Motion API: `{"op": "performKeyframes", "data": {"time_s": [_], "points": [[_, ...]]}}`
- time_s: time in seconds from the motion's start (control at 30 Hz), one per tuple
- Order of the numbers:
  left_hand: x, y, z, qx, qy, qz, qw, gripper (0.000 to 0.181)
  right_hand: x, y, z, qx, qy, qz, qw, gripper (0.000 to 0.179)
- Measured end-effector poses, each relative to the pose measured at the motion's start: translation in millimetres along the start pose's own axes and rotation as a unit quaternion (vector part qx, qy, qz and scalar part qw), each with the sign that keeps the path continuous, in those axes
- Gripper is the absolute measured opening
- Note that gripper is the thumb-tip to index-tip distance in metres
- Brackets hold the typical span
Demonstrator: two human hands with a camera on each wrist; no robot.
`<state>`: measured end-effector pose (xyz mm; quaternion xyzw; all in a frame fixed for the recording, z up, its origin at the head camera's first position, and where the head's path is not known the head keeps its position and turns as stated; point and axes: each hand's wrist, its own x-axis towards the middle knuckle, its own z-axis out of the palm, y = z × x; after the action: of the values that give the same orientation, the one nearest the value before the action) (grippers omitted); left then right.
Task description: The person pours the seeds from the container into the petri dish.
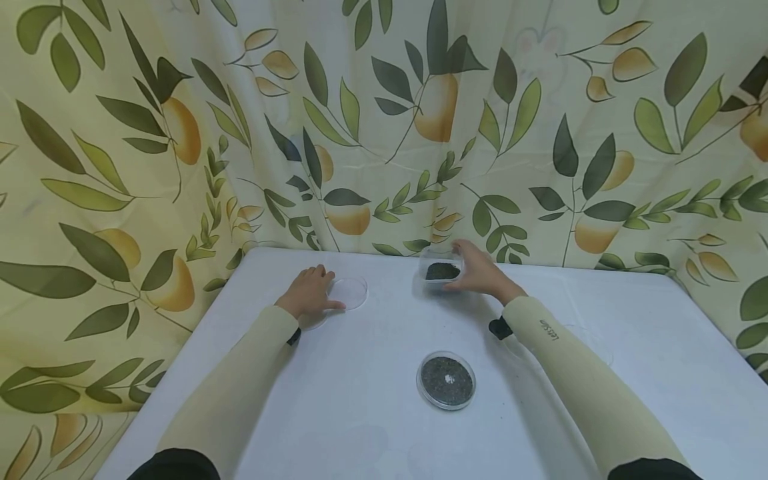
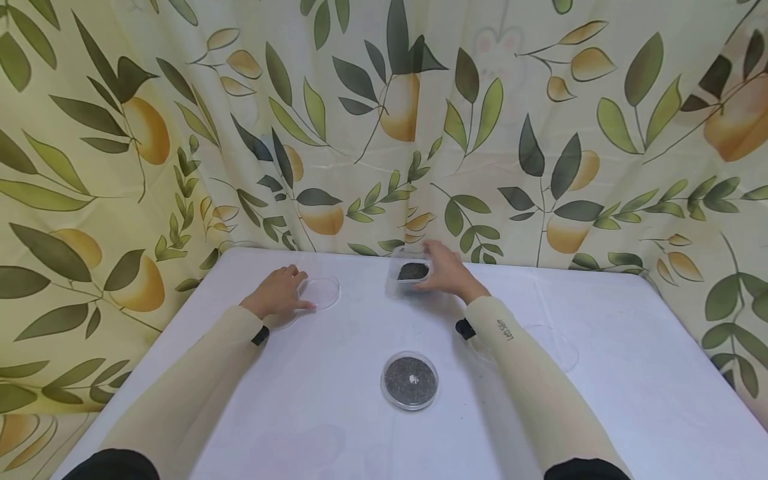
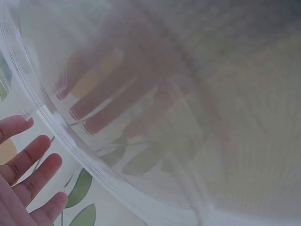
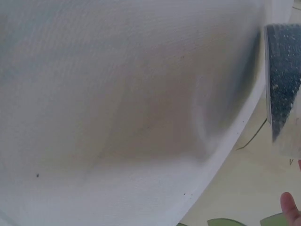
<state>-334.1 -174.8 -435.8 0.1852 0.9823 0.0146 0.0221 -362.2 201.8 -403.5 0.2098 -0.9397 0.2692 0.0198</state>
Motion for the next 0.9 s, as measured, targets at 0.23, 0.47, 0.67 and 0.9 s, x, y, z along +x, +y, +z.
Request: {"op": "performKeyframes", "data": {"time_s": [0.23, 0.47, 0.67, 0.9], "points": [[0.4, -0.5, 1.3, 0.005, 0.003, -0.004, 1.0000, 0.084, 3.3, -9, 0, -0.024, 0.033, -0.021, 0.9989, 0.102], [1.0, -1.0, 2.0, 0.008, 0.009, -0.003, 0.9999, 0.083, 7.5, -18, 2, -0.062, 0.049, -0.044, 0.9959, 0.100], [0.9, 0.3, 0.5, 0.003, 0.000, -0.008, 1.0000, 0.083, 10.8, -25, 3, -0.098, 0.052, -0.067, 0.9916, 0.099], [1.1, 0.8, -0.2, 0.008, -0.011, -0.013, 0.9998, 0.084, 16.1, -35, 4, -0.125, 0.057, -0.087, 0.9867, 0.096]]}}
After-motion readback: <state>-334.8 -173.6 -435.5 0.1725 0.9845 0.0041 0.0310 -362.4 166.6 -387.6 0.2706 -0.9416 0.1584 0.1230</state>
